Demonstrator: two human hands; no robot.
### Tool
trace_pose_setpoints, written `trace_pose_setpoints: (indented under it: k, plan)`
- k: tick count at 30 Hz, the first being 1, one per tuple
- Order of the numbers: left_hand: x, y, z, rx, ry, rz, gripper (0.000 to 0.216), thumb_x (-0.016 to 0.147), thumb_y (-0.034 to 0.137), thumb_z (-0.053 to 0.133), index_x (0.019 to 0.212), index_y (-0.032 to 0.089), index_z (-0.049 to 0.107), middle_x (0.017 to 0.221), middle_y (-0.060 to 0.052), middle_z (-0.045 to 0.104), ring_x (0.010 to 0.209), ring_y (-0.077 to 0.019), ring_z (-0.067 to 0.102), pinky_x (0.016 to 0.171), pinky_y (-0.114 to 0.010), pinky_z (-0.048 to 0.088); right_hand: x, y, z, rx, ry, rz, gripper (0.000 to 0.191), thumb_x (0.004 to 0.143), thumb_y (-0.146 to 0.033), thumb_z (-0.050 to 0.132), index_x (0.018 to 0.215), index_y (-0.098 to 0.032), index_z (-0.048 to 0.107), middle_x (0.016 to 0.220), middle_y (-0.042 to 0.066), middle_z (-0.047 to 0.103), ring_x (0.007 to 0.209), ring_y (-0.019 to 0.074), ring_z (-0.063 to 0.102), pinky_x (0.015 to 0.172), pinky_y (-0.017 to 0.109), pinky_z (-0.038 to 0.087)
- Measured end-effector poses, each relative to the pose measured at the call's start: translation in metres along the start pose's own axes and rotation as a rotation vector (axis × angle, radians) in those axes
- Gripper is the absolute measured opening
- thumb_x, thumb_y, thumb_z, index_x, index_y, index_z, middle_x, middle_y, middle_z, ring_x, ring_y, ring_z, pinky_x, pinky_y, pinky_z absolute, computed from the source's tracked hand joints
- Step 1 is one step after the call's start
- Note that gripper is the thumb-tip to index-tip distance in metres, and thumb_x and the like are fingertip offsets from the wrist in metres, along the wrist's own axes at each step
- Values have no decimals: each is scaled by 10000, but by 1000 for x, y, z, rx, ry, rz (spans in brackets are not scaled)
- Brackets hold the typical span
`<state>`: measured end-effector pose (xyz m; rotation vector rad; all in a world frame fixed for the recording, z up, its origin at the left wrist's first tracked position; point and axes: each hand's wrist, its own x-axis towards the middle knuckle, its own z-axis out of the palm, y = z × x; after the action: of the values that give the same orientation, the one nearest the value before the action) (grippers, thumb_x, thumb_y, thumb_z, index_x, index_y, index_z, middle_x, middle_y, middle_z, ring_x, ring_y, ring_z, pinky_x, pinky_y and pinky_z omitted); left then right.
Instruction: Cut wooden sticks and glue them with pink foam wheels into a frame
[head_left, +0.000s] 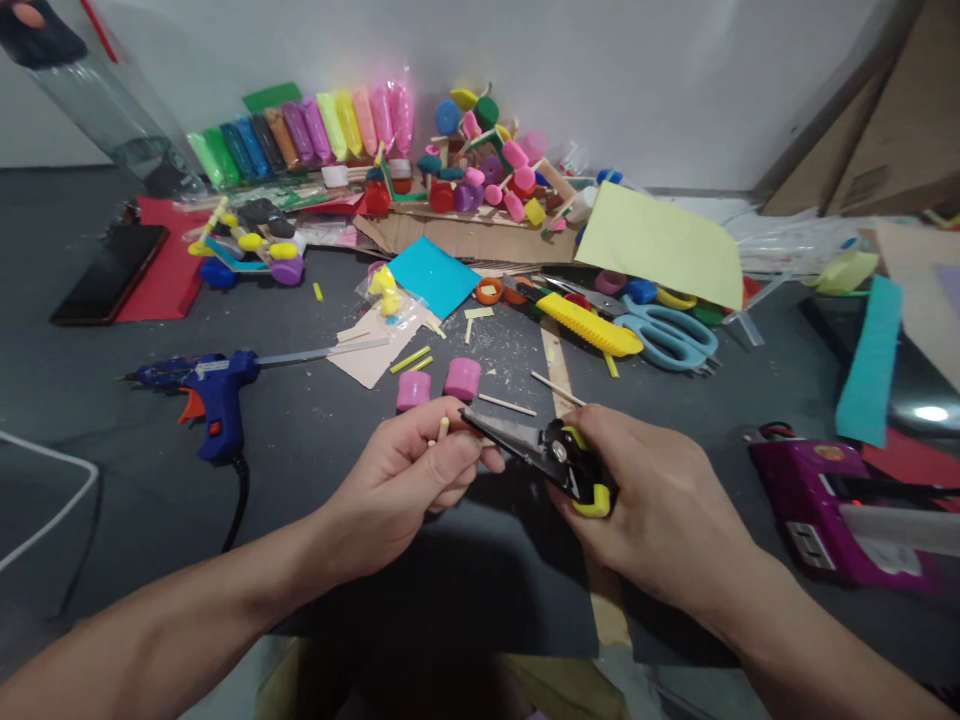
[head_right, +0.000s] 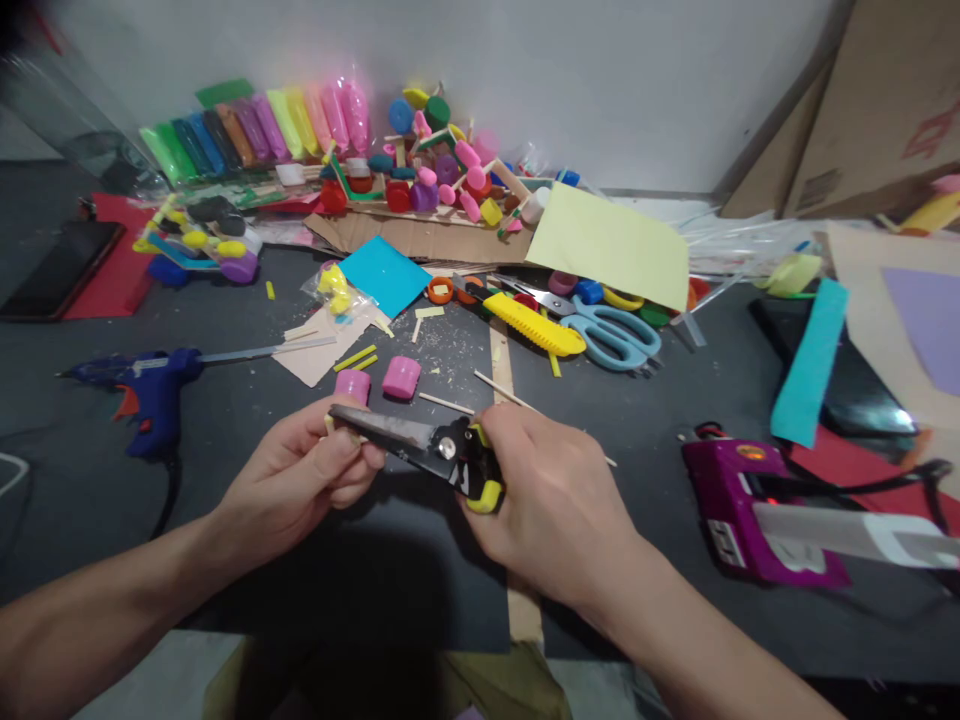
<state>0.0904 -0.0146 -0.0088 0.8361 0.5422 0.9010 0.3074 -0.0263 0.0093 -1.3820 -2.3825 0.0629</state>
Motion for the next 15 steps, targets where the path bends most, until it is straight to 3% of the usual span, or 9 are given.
trace_pose_setpoints:
  k: [4, 10, 15]
  plan:
    - [1, 2, 5, -43, 13, 25, 171, 974, 330, 597, 886, 184, 580, 777, 30, 521, 498, -29, 286, 442, -183, 193, 2, 0, 0, 69, -23, 90, 127, 859, -320, 554, 841, -200, 516, 709, 31, 585, 541, 172, 526, 521, 283, 396]
    - [-1, 1, 1, -23, 1, 59, 158, 969, 329, 619, 884, 210, 559, 639, 71, 344, 517, -60, 236, 450, -182, 171, 3, -2, 1, 74, -26, 36, 209, 800, -288, 578, 957, -151, 571, 775, 62, 600, 623, 202, 570, 565, 301, 443]
    - [-5, -6, -4, 87, 45, 113, 69, 972, 300, 621, 941, 247, 589, 628, 75, 339, 514, -61, 270, 460, -188, 209, 2, -4, 2, 31, -14, 14, 205, 798, -283, 581, 954, -150, 566, 758, 61, 597, 613, 201, 569, 553, 299, 441]
